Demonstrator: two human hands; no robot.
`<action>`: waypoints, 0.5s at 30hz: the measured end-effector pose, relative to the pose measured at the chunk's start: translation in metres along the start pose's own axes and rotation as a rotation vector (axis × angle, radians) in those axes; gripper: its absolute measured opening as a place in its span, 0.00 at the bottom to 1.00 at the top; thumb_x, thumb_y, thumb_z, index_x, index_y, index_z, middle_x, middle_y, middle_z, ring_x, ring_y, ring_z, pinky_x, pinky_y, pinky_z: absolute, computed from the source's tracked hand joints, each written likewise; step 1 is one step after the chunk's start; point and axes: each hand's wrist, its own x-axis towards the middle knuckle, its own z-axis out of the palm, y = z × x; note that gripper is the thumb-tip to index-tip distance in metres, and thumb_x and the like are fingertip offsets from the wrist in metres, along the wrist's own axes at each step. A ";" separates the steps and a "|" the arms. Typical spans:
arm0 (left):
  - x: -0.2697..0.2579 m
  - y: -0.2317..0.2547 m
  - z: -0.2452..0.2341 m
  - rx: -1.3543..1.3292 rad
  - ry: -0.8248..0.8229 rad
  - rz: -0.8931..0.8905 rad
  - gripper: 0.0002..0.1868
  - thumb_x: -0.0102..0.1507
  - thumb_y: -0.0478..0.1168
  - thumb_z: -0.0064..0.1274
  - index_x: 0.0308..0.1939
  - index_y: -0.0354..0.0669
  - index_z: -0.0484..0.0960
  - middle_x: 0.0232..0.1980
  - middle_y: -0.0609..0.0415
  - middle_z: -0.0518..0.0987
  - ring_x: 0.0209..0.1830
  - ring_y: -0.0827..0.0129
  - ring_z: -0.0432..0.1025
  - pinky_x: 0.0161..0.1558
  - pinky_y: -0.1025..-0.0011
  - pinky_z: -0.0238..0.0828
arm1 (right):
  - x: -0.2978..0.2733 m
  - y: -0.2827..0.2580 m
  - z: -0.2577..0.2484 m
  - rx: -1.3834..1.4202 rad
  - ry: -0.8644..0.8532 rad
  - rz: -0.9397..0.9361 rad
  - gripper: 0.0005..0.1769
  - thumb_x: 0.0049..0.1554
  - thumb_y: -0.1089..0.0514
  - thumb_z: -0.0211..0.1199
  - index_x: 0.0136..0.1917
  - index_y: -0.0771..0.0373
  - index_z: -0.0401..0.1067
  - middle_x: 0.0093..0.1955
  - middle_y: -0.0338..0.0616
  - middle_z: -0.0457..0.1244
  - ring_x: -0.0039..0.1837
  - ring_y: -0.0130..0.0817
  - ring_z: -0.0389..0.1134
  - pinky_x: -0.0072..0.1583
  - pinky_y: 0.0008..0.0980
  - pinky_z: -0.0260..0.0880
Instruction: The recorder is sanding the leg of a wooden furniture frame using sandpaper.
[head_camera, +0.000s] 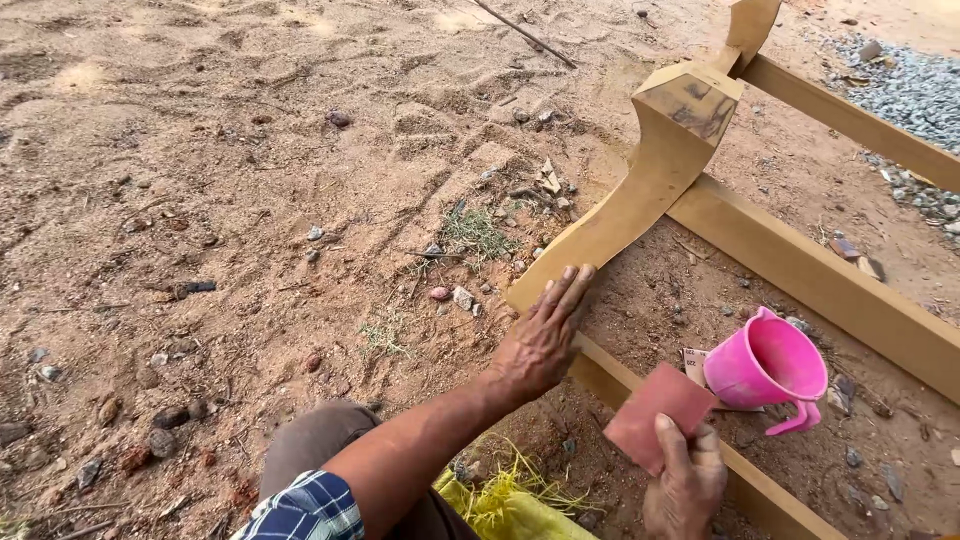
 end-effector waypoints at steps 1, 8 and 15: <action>-0.008 -0.009 0.008 -0.007 -0.001 0.004 0.47 0.63 0.45 0.47 0.79 0.35 0.40 0.84 0.44 0.36 0.85 0.56 0.31 0.81 0.59 0.29 | 0.007 -0.009 0.014 -0.006 0.005 -0.003 0.16 0.61 0.62 0.61 0.61 0.68 0.72 0.52 0.49 0.72 0.51 0.39 0.75 0.55 0.38 0.80; -0.055 -0.005 0.025 0.443 -0.282 -0.056 0.46 0.61 0.26 0.36 0.81 0.31 0.34 0.84 0.37 0.27 0.85 0.50 0.25 0.80 0.62 0.33 | 0.044 -0.057 0.101 -0.099 -0.256 -0.245 0.19 0.62 0.67 0.62 0.66 0.61 0.72 0.54 0.39 0.70 0.50 0.26 0.69 0.51 0.28 0.75; -0.034 -0.019 0.006 -0.132 -0.341 -0.378 0.15 0.70 0.40 0.39 0.43 0.36 0.80 0.36 0.49 0.77 0.28 0.67 0.67 0.29 0.65 0.69 | 0.066 -0.089 0.166 -1.307 -0.299 -1.422 0.21 0.66 0.63 0.64 0.71 0.49 0.74 0.72 0.33 0.67 0.75 0.39 0.65 0.77 0.50 0.60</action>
